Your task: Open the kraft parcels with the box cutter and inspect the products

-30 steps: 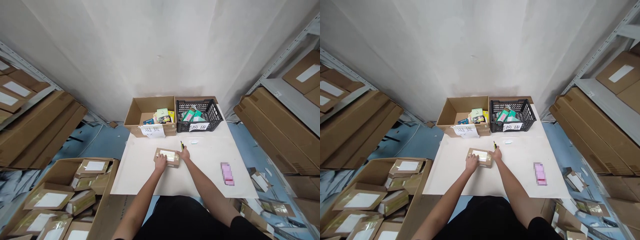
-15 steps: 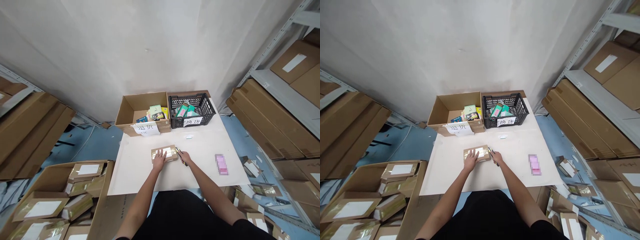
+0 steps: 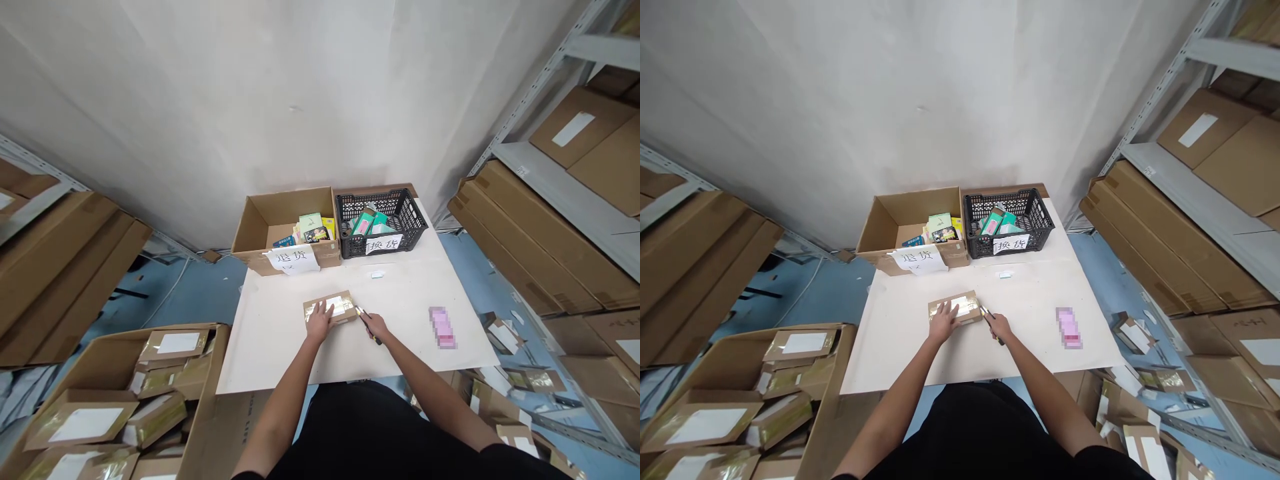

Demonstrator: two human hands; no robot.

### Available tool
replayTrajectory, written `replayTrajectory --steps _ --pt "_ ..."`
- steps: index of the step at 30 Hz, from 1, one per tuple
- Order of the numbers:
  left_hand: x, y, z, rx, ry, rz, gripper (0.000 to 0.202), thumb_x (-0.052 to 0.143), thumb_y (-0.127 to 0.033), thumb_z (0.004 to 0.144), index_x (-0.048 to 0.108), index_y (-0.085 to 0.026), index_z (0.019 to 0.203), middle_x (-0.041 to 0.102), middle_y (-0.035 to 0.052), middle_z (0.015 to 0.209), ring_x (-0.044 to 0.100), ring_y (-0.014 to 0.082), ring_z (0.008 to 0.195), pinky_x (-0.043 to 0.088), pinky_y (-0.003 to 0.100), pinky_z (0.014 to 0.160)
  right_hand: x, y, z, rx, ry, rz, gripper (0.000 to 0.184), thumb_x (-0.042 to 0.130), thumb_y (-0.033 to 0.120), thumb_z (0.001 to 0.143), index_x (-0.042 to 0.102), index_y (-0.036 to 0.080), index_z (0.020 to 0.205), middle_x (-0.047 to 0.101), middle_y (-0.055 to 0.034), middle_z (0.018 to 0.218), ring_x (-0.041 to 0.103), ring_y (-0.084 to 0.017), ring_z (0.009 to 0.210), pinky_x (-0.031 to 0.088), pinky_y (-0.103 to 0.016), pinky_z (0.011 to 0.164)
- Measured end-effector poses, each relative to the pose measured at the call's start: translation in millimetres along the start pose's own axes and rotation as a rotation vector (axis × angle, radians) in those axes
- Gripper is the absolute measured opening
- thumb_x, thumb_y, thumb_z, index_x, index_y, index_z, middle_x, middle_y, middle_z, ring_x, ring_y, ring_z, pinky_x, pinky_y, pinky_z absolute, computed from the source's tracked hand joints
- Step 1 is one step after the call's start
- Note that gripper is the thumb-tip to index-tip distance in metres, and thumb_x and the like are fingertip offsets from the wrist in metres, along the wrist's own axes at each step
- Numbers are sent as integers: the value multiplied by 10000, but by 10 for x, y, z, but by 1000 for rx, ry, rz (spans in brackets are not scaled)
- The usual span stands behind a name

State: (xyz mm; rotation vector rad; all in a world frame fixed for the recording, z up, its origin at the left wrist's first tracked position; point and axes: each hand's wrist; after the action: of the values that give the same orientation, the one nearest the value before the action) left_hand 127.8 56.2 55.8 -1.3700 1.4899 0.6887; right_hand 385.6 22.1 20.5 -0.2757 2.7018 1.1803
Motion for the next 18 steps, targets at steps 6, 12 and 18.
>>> replayTrajectory --steps 6,12,18 --pt "-204 255 6 -91 -42 2 537 396 -450 1063 475 -301 1573 373 109 1692 293 342 1563 376 505 1186 520 89 -1 76 -197 93 483 607 716 892 552 237 925 687 -14 726 688 -185 561 517 -260 509" --pt "51 -104 -131 -120 -32 15 571 290 -476 1072 427 -298 1597 475 146 1586 533 360 1310 478 516 1030 322 364 210 52 -382 -70 571 776 593 800 580 208 1173 743 -152 1179 710 -312 1137 562 -338 874" --pt "332 -680 -141 158 -40 -11 571 315 -468 1073 413 -284 1604 266 81 1746 489 333 1402 500 468 1047 -173 482 426 22 -335 81 337 566 517 968 594 199 1076 745 -171 1139 716 -298 1118 556 -334 843"
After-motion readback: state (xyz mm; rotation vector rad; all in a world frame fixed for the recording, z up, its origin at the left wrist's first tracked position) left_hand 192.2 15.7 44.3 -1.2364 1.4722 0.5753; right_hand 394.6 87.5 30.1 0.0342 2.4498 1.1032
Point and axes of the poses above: each hand's wrist, its own z-axis towards the middle knuckle, its own x-axis out of the palm, y = z × x
